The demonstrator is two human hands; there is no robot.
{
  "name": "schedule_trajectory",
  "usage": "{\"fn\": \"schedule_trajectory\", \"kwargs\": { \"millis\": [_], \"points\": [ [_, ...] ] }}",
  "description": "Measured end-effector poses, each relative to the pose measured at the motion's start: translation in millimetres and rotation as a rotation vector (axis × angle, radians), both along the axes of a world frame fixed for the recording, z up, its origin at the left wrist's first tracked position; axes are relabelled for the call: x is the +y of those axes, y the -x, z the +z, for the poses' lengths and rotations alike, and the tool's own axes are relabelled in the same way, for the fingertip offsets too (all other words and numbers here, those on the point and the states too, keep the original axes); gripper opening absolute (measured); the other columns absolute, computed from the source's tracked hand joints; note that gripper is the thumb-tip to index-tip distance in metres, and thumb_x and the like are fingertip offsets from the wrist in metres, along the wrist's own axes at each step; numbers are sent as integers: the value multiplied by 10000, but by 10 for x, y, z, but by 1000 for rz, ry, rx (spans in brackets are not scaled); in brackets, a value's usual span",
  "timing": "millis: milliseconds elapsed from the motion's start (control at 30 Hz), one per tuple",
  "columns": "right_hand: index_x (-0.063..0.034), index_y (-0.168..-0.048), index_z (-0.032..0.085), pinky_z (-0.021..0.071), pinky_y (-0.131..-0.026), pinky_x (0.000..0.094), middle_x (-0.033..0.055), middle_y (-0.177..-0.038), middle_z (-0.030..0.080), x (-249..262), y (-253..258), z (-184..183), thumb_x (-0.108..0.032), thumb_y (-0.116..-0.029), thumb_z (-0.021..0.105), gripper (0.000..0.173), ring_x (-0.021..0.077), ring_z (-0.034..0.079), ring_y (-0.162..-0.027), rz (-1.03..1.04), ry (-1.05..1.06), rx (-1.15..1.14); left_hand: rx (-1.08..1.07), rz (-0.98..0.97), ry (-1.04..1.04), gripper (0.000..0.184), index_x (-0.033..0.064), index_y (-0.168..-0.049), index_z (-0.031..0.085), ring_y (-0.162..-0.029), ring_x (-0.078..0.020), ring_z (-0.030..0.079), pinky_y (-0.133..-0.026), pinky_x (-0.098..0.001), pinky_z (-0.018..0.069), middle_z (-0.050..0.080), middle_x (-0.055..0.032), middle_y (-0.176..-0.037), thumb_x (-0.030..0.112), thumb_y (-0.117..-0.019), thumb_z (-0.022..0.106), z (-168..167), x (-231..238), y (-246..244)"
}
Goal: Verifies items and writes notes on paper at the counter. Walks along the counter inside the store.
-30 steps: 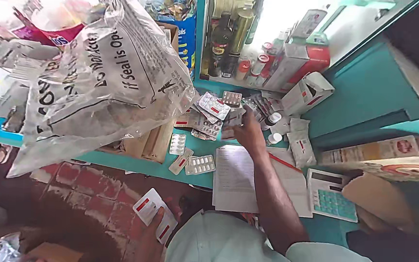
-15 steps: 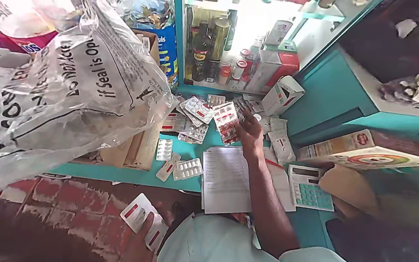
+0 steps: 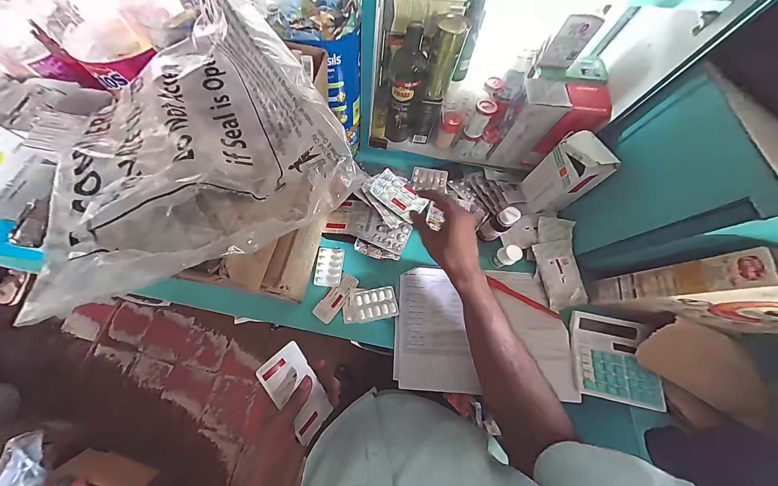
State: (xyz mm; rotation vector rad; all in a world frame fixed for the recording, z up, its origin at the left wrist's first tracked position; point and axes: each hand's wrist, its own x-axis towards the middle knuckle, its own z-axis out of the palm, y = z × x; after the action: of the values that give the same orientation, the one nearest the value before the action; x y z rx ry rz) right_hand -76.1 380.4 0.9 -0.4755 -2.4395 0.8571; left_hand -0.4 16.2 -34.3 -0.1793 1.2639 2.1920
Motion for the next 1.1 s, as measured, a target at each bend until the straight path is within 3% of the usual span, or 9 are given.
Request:
{"fn": "schedule_trajectory", "kwargs": {
  "millis": [133, 233, 333, 533, 667, 800, 933, 1000, 1100],
  "points": [
    [-179, -1530, 479, 478, -1023, 645, 239, -1511, 475, 146, 655, -200, -448, -763, 882, 907, 454, 517, -1330, 177, -101, -350, -25, 62, 73, 285, 45, -1247, 603, -893, -284, 759, -800, -423, 642, 758, -162, -1030, 170, -991, 616, 190, 56, -40],
    [-130, -1538, 447, 527, -833, 689, 267, -1217, 667, 207, 669, -59, -236, -886, 781, 740, 476, 675, -1032, 192, -23, -410, -11, 88, 64, 270, 53, -1229, 628, -882, -266, 759, -796, -405, 641, 764, -148, -1011, 191, -997, 619, 203, 10, -45],
    [-116, -1577, 371, 521, -898, 653, 254, -1192, 687, 360, 687, 37, -156, -1029, 540, 575, 450, 686, -1042, 201, -17, -460, -43, 123, 120, 234, 70, -1225, 607, -859, -235, 767, -783, -383, 646, 776, -113, -983, 119, -1024, 497, 197, -2, -73],
    [-151, -1644, 205, 529, -846, 649, 286, -1153, 675, 407, 668, 44, -21, -1003, 513, 723, 476, 684, -982, 80, -68, -387, -42, 143, 83, 238, 75, -1221, 603, -835, -234, 768, -770, -381, 649, 774, -121, -978, 65, -1033, 459, 225, 46, -35],
    [-247, -1547, 472, 523, -770, 685, 231, -1388, 599, 304, 493, 233, 33, -953, 514, 659, 500, 659, -1074, -200, -171, -390, -30, 139, 61, 223, 76, -1212, 611, -832, -252, 769, -770, -398, 650, 773, -139, -983, 88, -1035, 477, 177, 21, -13],
    [-82, -1314, 671, 488, -934, 690, 270, -1383, 585, 248, 430, 125, -168, -995, 641, 331, 495, 589, -1216, -34, -167, -364, -46, 122, 42, 230, 71, -1221, 635, -865, -264, 764, -792, -410, 644, 768, -146, -1005, 144, -1013, 567, 152, 4, 5],
    [-104, -1373, 630, 505, -890, 692, 228, -1274, 655, 125, 682, -76, -361, -889, 801, 575, 466, 631, -1143, 125, -120, -350, -42, 99, 24, 240, 66, -1228, 632, -880, -271, 763, -801, -414, 643, 765, -155, -1017, 157, -1018, 562, 147, 13, 9],
    [-121, -1396, 591, 514, -808, 707, 268, -1212, 662, 97, 720, -144, -260, -822, 860, 649, 506, 642, -1068, 81, -51, -353, -36, 76, -17, 269, 49, -1241, 636, -899, -282, 756, -818, -420, 636, 756, -177, -1031, 184, -1013, 590, 111, -16, 13],
    [-83, -1354, 572, 519, -702, 696, 282, -1056, 679, 207, 620, -14, -101, -900, 714, 476, 505, 666, -919, -44, 71, -265, -79, 157, 73, 229, 51, -1227, 616, -885, -244, 763, -799, -394, 645, 769, -133, -1004, 107, -1040, 497, 218, -10, -4]
  ]
}}
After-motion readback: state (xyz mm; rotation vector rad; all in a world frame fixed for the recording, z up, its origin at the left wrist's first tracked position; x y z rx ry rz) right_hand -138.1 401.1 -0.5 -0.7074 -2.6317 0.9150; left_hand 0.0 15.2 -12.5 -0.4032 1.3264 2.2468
